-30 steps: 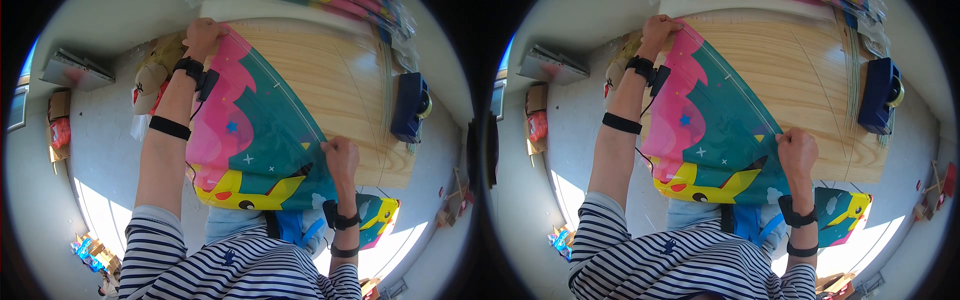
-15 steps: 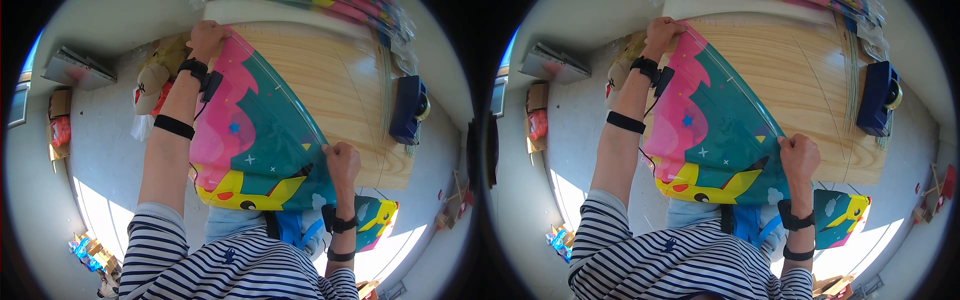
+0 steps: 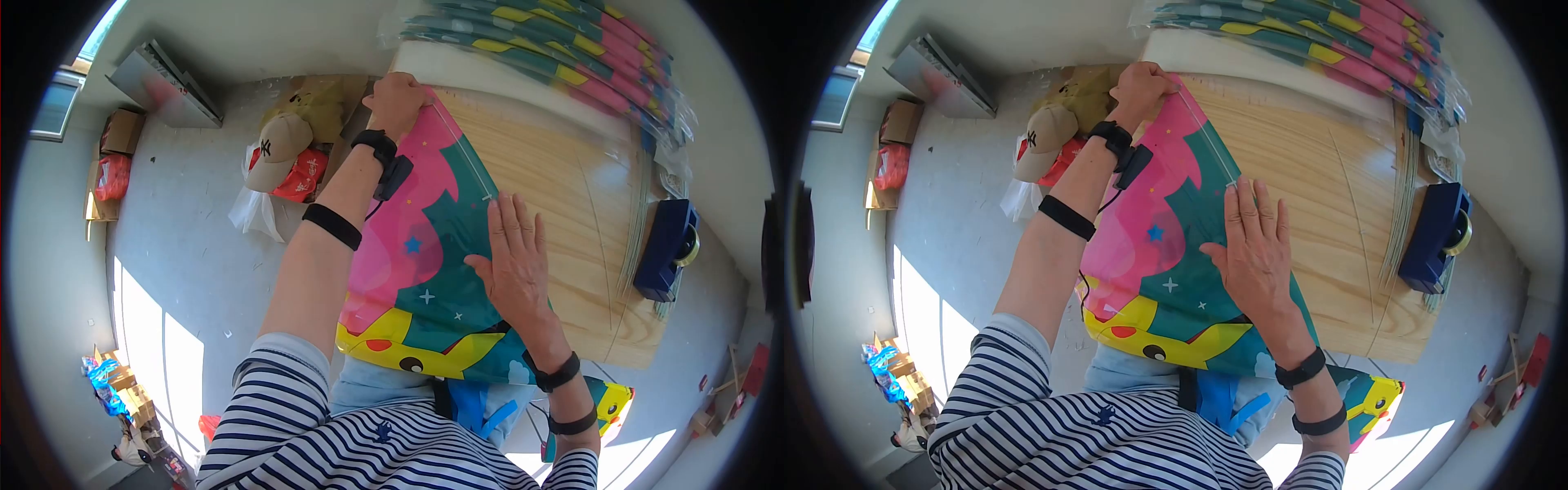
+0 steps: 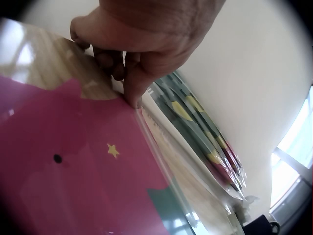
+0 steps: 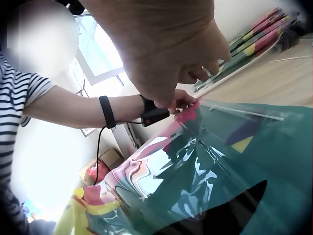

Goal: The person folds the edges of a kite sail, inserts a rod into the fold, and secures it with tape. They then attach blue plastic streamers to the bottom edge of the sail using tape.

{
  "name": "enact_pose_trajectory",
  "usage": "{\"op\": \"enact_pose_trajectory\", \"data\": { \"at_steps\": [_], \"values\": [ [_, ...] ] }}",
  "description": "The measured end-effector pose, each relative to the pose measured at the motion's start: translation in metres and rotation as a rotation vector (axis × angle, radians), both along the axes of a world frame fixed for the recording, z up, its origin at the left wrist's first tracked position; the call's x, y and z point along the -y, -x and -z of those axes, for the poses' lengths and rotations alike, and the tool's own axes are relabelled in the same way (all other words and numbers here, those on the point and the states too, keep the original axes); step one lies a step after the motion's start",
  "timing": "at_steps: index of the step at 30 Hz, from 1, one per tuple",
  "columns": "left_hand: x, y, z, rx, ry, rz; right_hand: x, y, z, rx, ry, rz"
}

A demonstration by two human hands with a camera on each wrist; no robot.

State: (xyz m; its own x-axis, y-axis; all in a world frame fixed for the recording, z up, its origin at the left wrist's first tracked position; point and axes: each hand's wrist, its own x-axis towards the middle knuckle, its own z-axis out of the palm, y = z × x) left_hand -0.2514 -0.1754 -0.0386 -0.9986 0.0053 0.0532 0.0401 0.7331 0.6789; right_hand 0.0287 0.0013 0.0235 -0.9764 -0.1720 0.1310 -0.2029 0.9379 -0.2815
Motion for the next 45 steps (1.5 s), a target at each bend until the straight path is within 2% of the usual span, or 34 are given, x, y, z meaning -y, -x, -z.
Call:
{"op": "enact_pose_trajectory", "data": {
  "at_steps": [1, 6, 11, 14, 17, 19, 21, 22, 24, 30, 33, 41, 43, 44, 45],
  "values": [
    [0.001, 0.001, -0.001, 0.026, -0.028, 0.001, 0.004, 0.005, 0.012, 0.045, 0.013, -0.063],
    [0.000, 0.006, 0.001, 0.043, -0.045, -0.010, -0.002, 0.002, 0.047, 0.084, -0.023, -0.110],
    [0.005, 0.024, 0.014, 0.097, -0.130, -0.012, -0.004, 0.002, 0.051, 0.072, -0.063, -0.117],
    [0.006, 0.020, 0.006, 0.059, -0.020, -0.012, -0.002, 0.001, 0.051, 0.071, -0.083, -0.106],
    [0.014, 0.024, 0.006, -0.050, -0.131, -0.103, -0.003, 0.001, 0.051, 0.065, -0.099, -0.103],
    [0.018, -0.010, -0.022, -0.210, -0.107, 0.148, -0.002, 0.000, 0.051, 0.057, -0.104, -0.098],
    [0.024, -0.048, -0.030, -0.368, 0.157, 0.483, -0.002, -0.001, 0.053, 0.049, -0.095, -0.094],
    [0.024, -0.069, -0.029, -0.372, 0.159, 0.481, -0.002, -0.001, 0.053, 0.044, -0.094, -0.094],
    [0.023, -0.101, -0.019, -0.539, 0.459, 0.643, -0.003, -0.001, 0.054, 0.032, -0.102, -0.097],
    [0.023, -0.083, 0.001, -0.415, 0.592, 0.690, -0.004, -0.002, 0.055, 0.022, -0.097, -0.104],
    [0.027, -0.084, 0.000, -0.445, 0.645, 0.701, -0.004, -0.003, 0.055, 0.016, -0.087, -0.105],
    [0.028, -0.085, 0.004, -0.418, 0.627, 0.698, -0.014, -0.006, 0.045, 0.041, -0.035, -0.155],
    [0.029, -0.083, 0.001, -0.401, 0.614, 0.692, -0.020, -0.009, 0.037, -0.025, 0.004, -0.140],
    [0.028, -0.080, 0.001, -0.338, 0.612, 0.705, -0.023, -0.003, 0.032, -0.024, 0.002, -0.146],
    [0.028, -0.079, -0.001, -0.273, 0.608, 0.718, -0.026, 0.006, 0.024, -0.037, 0.106, -0.080]
  ]
}}
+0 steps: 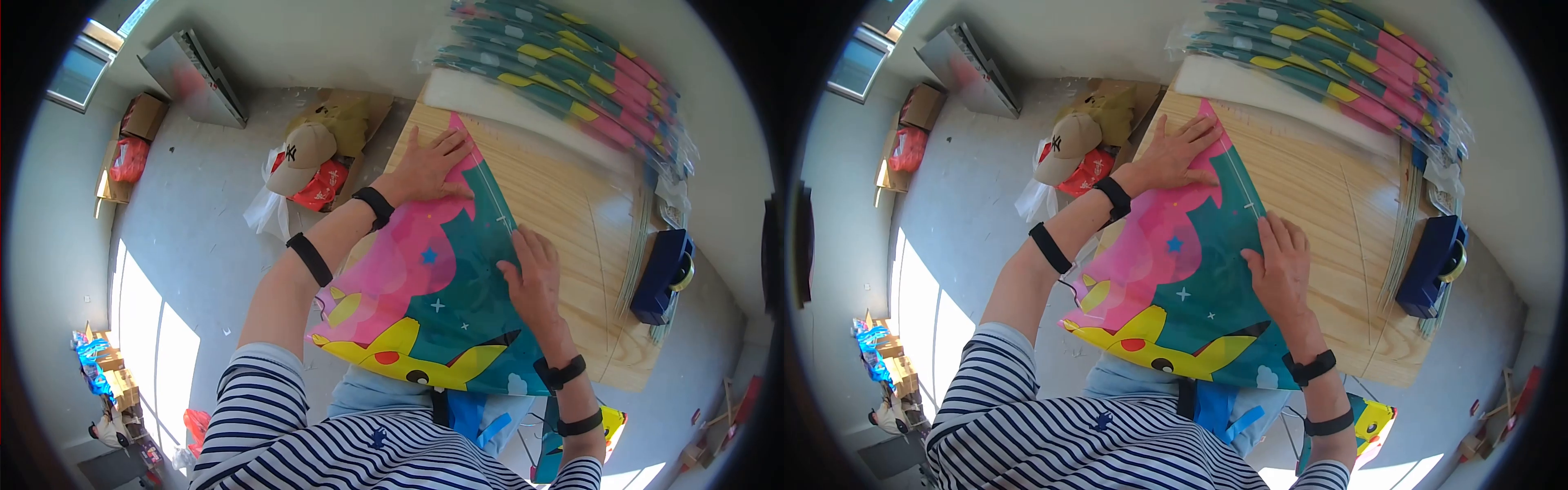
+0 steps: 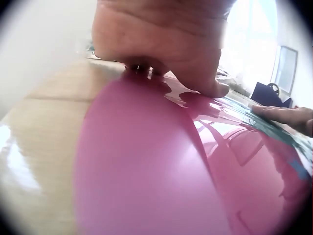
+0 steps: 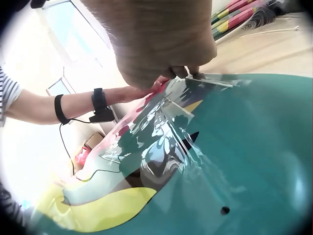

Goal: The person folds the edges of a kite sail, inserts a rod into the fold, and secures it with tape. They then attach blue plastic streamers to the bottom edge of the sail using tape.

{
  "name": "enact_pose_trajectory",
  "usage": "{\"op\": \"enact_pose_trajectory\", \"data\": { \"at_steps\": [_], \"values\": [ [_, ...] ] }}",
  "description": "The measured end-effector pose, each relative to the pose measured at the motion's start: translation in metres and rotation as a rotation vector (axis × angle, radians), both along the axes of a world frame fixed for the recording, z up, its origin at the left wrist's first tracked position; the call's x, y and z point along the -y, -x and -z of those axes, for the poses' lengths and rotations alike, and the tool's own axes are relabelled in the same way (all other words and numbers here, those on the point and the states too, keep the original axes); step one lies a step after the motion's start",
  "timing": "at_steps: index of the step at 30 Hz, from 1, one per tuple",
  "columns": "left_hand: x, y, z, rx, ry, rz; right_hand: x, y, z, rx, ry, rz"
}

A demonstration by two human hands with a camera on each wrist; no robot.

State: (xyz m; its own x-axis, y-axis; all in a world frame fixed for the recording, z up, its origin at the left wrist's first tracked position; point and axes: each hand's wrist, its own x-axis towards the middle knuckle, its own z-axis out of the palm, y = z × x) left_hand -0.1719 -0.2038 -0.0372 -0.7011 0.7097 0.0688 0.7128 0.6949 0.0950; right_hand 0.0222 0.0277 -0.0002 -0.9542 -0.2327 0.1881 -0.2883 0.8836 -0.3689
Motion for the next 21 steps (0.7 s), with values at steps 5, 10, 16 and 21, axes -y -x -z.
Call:
{"op": "enact_pose_trajectory", "data": {
  "at_steps": [5, 10, 16, 21],
  "values": [
    [0.000, 0.001, -0.005, 0.061, 0.003, 0.000, 0.026, 0.089, 0.002, 0.070, 0.421, 0.247],
    [0.001, 0.002, -0.006, 0.090, -0.060, -0.002, 0.060, 0.173, 0.024, 0.051, 0.382, 0.335],
    [0.002, 0.002, -0.007, 0.164, -0.104, -0.002, 0.078, 0.200, 0.032, 0.076, 0.151, 0.395],
    [0.001, 0.002, -0.003, 0.065, -0.086, -0.003, 0.081, 0.197, 0.017, 0.131, -0.018, 0.396]
  ]
}}
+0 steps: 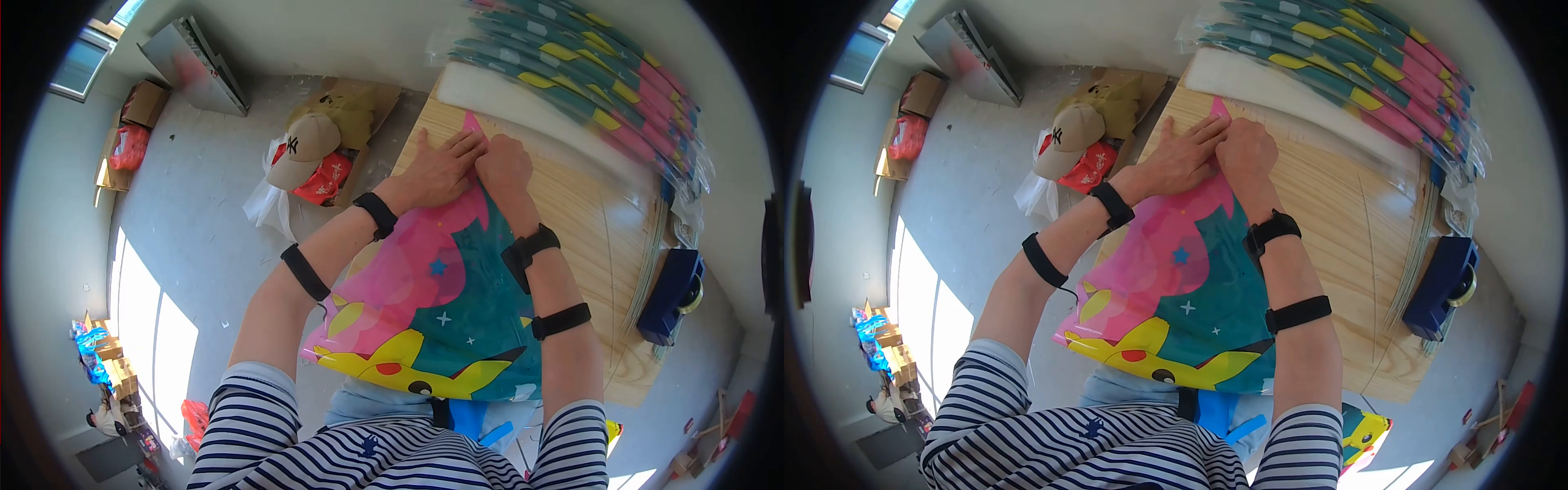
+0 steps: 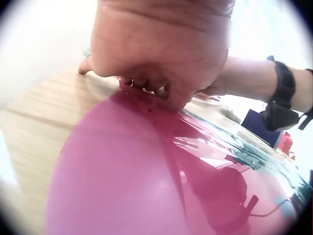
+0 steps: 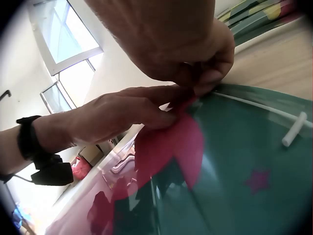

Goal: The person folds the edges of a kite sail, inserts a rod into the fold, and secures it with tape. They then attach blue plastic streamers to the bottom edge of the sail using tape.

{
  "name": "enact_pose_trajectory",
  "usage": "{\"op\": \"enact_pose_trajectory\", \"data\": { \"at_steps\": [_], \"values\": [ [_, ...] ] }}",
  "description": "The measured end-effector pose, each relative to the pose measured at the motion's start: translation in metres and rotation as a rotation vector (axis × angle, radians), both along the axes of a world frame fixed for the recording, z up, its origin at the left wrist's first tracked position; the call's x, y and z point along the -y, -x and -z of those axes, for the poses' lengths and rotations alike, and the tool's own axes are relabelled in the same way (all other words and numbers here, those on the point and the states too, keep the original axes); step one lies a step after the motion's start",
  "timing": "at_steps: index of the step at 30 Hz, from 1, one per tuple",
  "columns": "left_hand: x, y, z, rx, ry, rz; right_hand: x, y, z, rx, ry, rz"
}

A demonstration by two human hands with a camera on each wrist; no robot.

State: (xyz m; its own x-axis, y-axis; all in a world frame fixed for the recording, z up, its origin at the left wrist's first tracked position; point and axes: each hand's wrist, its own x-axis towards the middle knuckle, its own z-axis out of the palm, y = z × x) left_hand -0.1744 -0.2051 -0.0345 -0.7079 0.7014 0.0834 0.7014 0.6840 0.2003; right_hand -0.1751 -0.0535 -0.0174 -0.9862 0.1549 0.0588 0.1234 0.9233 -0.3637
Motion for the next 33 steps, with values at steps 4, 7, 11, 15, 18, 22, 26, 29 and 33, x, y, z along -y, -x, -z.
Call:
{"op": "enact_pose_trajectory", "data": {
  "at_steps": [4, 7, 11, 15, 18, 22, 26, 29, 33],
  "values": [
    [-0.001, 0.002, -0.006, 0.103, 0.018, -0.004, -0.006, -0.013, -0.003, 0.066, -0.053, -0.049],
    [0.001, 0.003, -0.004, 0.104, 0.008, -0.004, -0.013, -0.029, 0.003, 0.074, -0.092, -0.056],
    [0.000, 0.005, 0.003, 0.078, 0.030, -0.011, -0.028, -0.058, 0.012, 0.035, -0.120, -0.050],
    [-0.001, 0.005, 0.001, 0.115, 0.034, -0.024, -0.040, -0.083, 0.014, 0.054, -0.068, -0.022],
    [-0.002, 0.005, 0.000, 0.136, 0.036, -0.035, -0.052, -0.099, 0.024, -0.008, -0.035, -0.029],
    [-0.003, 0.005, -0.003, 0.132, 0.049, -0.038, -0.059, -0.132, 0.029, -0.242, 0.059, -0.117],
    [-0.006, 0.004, -0.009, 0.165, 0.071, -0.053, -0.065, -0.159, 0.037, -0.330, -0.017, -0.169],
    [-0.006, 0.006, -0.007, 0.174, 0.074, -0.058, -0.073, -0.170, 0.036, -0.287, 0.003, -0.146],
    [-0.005, 0.007, -0.008, 0.174, 0.085, -0.058, -0.084, -0.207, 0.030, -0.258, 0.023, -0.098]
  ]
}}
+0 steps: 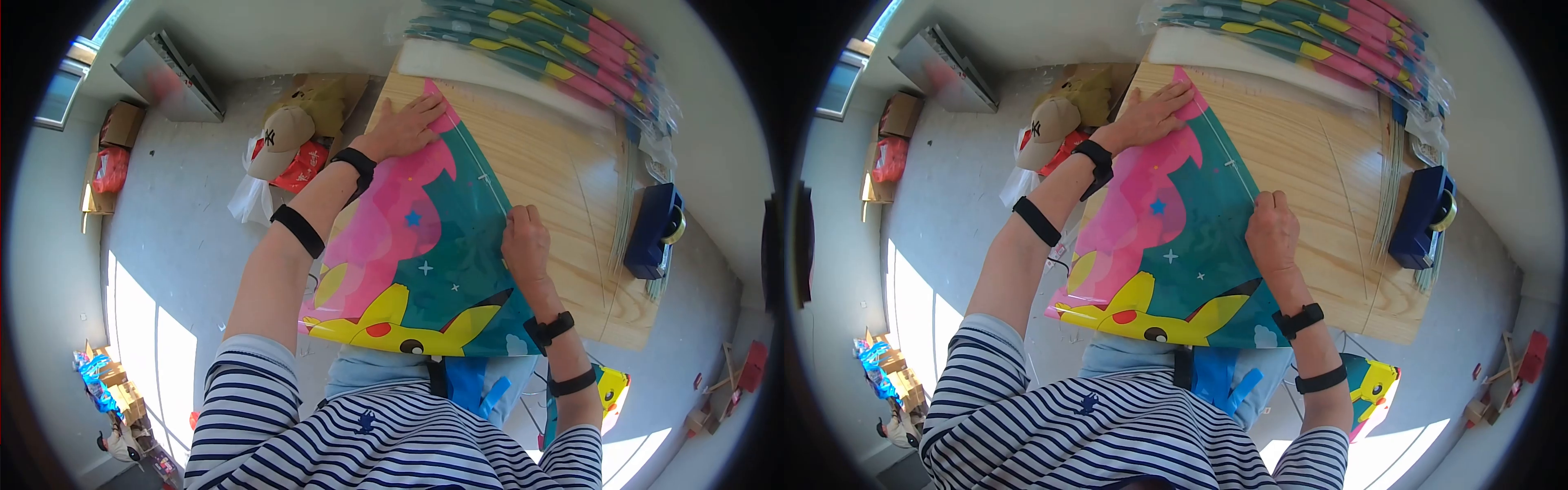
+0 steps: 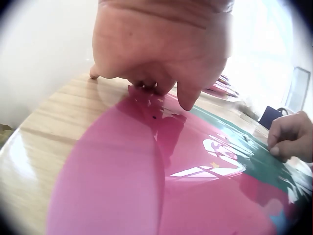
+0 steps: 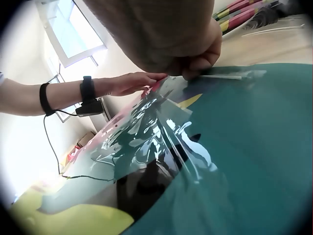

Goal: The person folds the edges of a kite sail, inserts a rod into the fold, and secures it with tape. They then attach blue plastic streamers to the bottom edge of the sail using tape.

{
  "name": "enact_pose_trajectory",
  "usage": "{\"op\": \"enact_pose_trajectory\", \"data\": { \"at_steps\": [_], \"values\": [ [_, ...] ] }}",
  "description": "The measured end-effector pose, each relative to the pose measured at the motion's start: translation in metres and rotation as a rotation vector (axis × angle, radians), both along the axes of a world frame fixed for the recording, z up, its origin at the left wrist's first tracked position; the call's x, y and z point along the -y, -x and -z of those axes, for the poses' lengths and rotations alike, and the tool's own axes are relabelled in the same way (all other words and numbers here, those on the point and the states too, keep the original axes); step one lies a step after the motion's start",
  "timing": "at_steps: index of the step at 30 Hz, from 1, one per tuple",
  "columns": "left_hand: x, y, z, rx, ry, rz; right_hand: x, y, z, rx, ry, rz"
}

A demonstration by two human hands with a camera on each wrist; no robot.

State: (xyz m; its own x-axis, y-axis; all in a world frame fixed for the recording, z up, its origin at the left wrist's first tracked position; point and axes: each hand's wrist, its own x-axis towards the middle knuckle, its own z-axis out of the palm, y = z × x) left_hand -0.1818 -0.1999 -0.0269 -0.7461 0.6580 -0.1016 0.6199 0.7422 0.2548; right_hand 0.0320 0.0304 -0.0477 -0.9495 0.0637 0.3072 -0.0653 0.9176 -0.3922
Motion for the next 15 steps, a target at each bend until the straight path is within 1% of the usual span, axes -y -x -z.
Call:
{"op": "enact_pose_trajectory", "data": {
  "at_steps": [4, 7, 9, 10, 11, 12, 13, 15],
  "values": [
    [0.000, 0.002, 0.005, 0.010, -0.003, -0.001, -0.023, -0.055, -0.009, 0.071, 0.062, 0.043],
    [-0.001, 0.007, 0.007, 0.002, -0.053, -0.002, -0.033, -0.095, -0.015, 0.116, 0.103, 0.097],
    [-0.002, 0.013, 0.002, 0.109, -0.043, -0.047, -0.043, -0.108, -0.019, 0.121, 0.128, 0.141],
    [-0.004, 0.017, 0.000, 0.110, -0.049, -0.035, -0.050, -0.114, -0.020, 0.137, 0.181, 0.138],
    [-0.005, 0.022, -0.002, 0.176, -0.089, -0.051, -0.058, -0.120, -0.020, 0.153, 0.235, 0.134],
    [-0.006, 0.026, -0.003, 0.243, -0.126, -0.066, -0.070, -0.124, -0.022, 0.114, 0.250, 0.207],
    [-0.006, 0.026, -0.005, 0.243, -0.129, -0.057, -0.085, -0.127, -0.025, 0.073, 0.264, 0.277],
    [-0.001, 0.025, -0.011, 0.378, -0.634, -0.079, -0.117, -0.129, -0.042, -0.001, 0.279, 0.451]
  ]
}}
